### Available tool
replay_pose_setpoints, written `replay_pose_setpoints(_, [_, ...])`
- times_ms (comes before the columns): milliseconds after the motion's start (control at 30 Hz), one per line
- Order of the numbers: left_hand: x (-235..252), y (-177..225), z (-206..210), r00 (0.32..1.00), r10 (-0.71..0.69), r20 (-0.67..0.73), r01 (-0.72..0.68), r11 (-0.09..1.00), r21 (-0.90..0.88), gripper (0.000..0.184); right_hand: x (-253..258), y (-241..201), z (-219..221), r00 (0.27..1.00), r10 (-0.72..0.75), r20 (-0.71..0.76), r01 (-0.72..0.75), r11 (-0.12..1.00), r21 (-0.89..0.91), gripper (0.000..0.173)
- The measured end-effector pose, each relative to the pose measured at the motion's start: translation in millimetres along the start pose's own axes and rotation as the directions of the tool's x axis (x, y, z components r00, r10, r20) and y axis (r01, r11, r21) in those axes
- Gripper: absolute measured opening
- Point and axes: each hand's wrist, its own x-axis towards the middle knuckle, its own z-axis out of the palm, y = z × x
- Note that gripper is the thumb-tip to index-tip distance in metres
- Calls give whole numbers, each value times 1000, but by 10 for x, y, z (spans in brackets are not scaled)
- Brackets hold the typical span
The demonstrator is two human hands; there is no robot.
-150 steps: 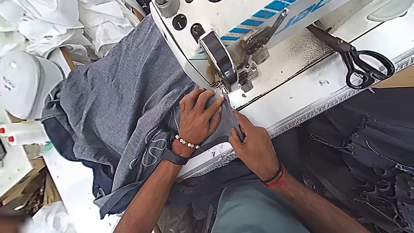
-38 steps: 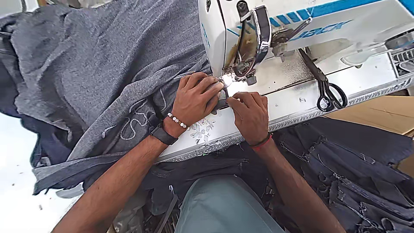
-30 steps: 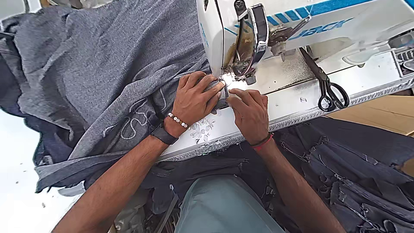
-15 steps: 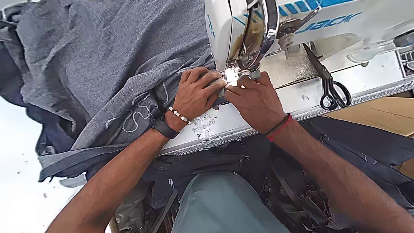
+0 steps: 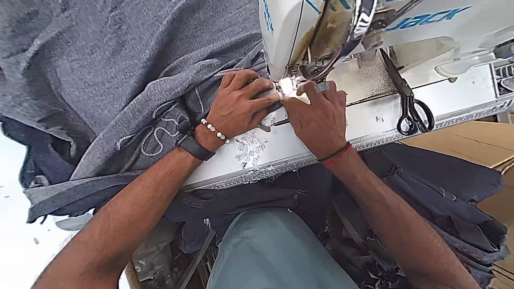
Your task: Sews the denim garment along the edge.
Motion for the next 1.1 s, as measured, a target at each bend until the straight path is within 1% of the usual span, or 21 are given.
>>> replay_pose_setpoints(67, [30, -46, -10, 1000, 10, 3, -10, 1000, 2, 35, 15, 25, -53, 998, 3, 55, -2, 1000, -11, 30])
replay_pose_setpoints(133, [59, -102, -18, 1000, 29, 4, -29, 1000, 2, 35, 66, 63, -72, 996, -28, 80, 31, 999, -38, 34])
replay_pose_setpoints(267, [69, -193, -33, 997, 77, -8, -77, 997, -3, 33, 173, 96, -72, 989, -76, 125, 95, 984, -150, 40])
replay_pose_setpoints(367, [71, -202, -38, 997, 82, -16, -81, 997, 8, 32, 184, 23, -80, 988, -93, 121, 119, 966, -229, 41])
replay_pose_setpoints(433, [79, -195, -29, 998, 67, -15, -67, 998, 12, 32, 144, -81, -59, 992, -63, 114, 94, 953, -289, 40])
replay_pose_setpoints(467, [88, -189, -28, 998, 55, -16, -55, 998, 18, 32, 122, -135, -75, 990, -32, 140, 74, 950, -303, 41])
replay_pose_setpoints(500, [107, -187, -30, 999, 40, -25, -40, 999, 30, 32, 111, -173, -135, 983, 2, 186, 50, 959, -278, 43])
replay_pose_setpoints(533, [123, -183, -29, 999, 23, -29, -22, 999, 31, 31, 88, -182, -247, 971, 31, 238, 22, 977, -214, 43])
replay_pose_setpoints(567, [130, -181, -27, 1000, 6, -23, -6, 999, 32, 30, 51, -136, -384, 963, 62, 264, -22, 988, -151, 40])
replay_pose_setpoints(600, [142, -200, -26, 1000, -2, -23, 3, 999, 40, 30, 9, -2, -539, 967, 104, 234, -79, 990, -113, 33])
replay_pose_setpoints(633, [149, -220, -26, 1000, -7, -23, 8, 999, 46, 30, -47, 206, -721, 967, 183, 180, -162, 979, -122, 30])
replay_pose_setpoints(667, [161, -238, -24, 1000, -10, -22, 11, 998, 54, 30, -81, 501, -864, 946, 313, 88, -298, 943, -149, 35])
replay_pose_setpoints(700, [179, -260, -27, 1000, -13, -23, 15, 998, 59, 29, -98, 855, -955, 895, 446, -6, -440, 882, -168, 39])
replay_pose_setpoints(733, [190, -284, -26, 1000, -13, -25, 14, 998, 63, 27, -139, 1203, -974, 832, 551, -62, -552, 812, -192, 41])
replay_pose_setpoints(767, [197, -307, -25, 1000, -7, -29, 9, 998, 64, 26, -187, 1454, -930, 780, 622, -69, -618, 751, -231, 41])
replay_pose_setpoints(800, [213, -337, -27, 1000, 4, -31, -2, 998, 60, 26, -217, 1595, -851, 762, 646, -48, -633, 727, -267, 41])
replay_pose_setpoints(833, [230, -359, -24, 999, 21, -35, -19, 998, 52, 26, -240, 1653, -764, 763, 645, -36, -624, 722, -299, 40])
replay_pose_setpoints(900, [217, -368, -22, 998, 51, -39, -50, 998, 26, 27, -239, 1661, -660, 773, 631, -70, -616, 719, -321, 37])
replay_pose_setpoints(1000, [160, -321, -36, 996, 87, -33, -88, 996, -21, 30, -239, 1593, -649, 776, 627, -75, -619, 733, -281, 38])
replay_pose_setpoints(1100, [123, -259, -22, 993, 116, -18, -116, 993, -7, 31, -334, 1569, -634, 773, 627, -93, -629, 742, -230, 38])
